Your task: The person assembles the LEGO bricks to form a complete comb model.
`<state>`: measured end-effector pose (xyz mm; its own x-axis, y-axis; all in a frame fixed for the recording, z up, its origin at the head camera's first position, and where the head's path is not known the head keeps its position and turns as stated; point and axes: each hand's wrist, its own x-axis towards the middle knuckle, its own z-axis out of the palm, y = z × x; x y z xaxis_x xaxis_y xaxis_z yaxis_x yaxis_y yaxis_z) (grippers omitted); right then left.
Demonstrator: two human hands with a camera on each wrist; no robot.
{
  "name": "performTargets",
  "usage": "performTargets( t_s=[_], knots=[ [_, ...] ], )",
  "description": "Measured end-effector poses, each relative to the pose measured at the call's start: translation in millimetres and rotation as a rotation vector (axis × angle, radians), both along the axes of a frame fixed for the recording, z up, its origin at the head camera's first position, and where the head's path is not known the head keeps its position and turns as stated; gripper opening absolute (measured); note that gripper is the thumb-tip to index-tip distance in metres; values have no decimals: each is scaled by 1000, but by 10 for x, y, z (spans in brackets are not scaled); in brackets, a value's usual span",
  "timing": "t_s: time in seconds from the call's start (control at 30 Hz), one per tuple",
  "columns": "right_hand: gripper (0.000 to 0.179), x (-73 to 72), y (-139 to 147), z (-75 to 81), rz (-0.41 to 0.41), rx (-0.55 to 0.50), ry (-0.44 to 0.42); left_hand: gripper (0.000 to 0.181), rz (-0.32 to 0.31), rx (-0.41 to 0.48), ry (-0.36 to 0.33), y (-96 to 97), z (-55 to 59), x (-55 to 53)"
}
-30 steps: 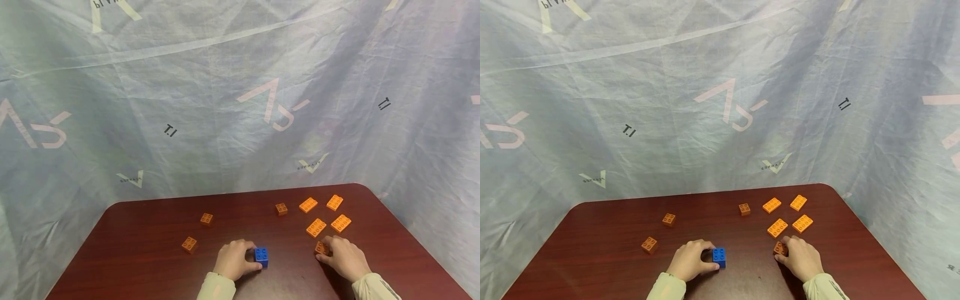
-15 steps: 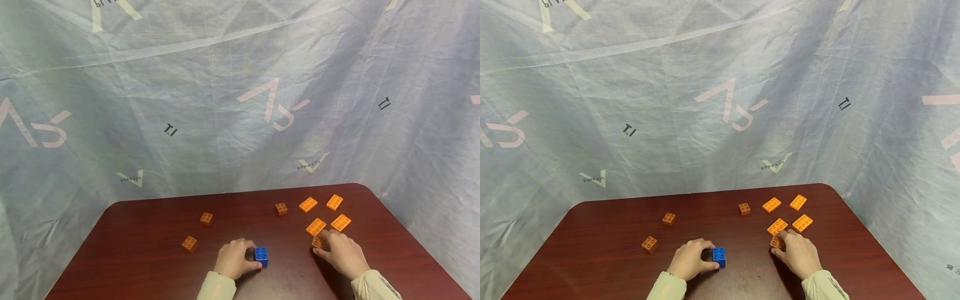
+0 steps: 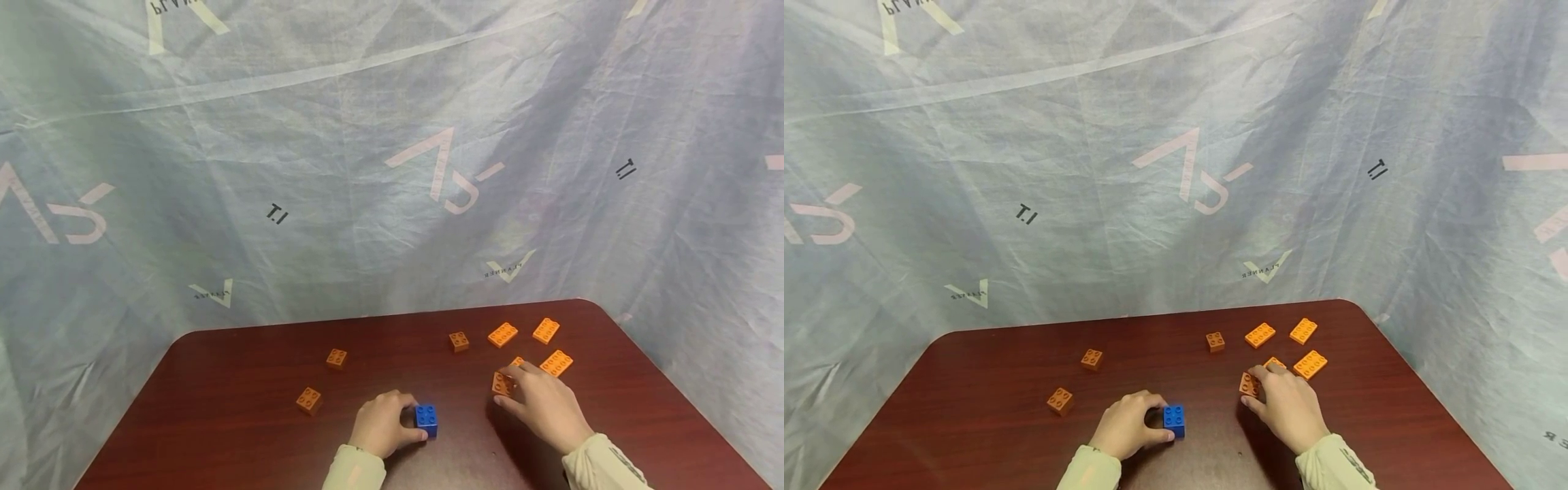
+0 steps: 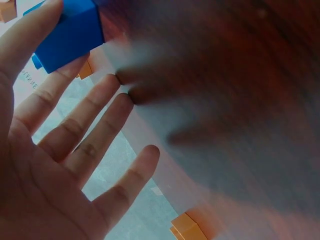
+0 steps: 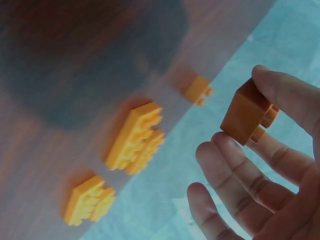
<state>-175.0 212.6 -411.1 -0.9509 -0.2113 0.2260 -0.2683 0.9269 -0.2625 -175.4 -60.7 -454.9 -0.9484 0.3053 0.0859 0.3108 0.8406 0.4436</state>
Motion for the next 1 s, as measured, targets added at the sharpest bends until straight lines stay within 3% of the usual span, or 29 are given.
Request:
performTargets(
  t_s=[0.4, 0.67, 1.0],
  knots=[
    [38, 64, -213, 151, 84, 10, 182, 42, 8, 1, -11, 6, 9, 1],
    [39, 58, -341, 174, 114, 11, 170, 42, 8, -2, -11, 12, -6, -10],
    [39, 72, -488, 155, 135, -8, 91, 41, 9, 9, 0, 14, -6, -3]
  ],
)
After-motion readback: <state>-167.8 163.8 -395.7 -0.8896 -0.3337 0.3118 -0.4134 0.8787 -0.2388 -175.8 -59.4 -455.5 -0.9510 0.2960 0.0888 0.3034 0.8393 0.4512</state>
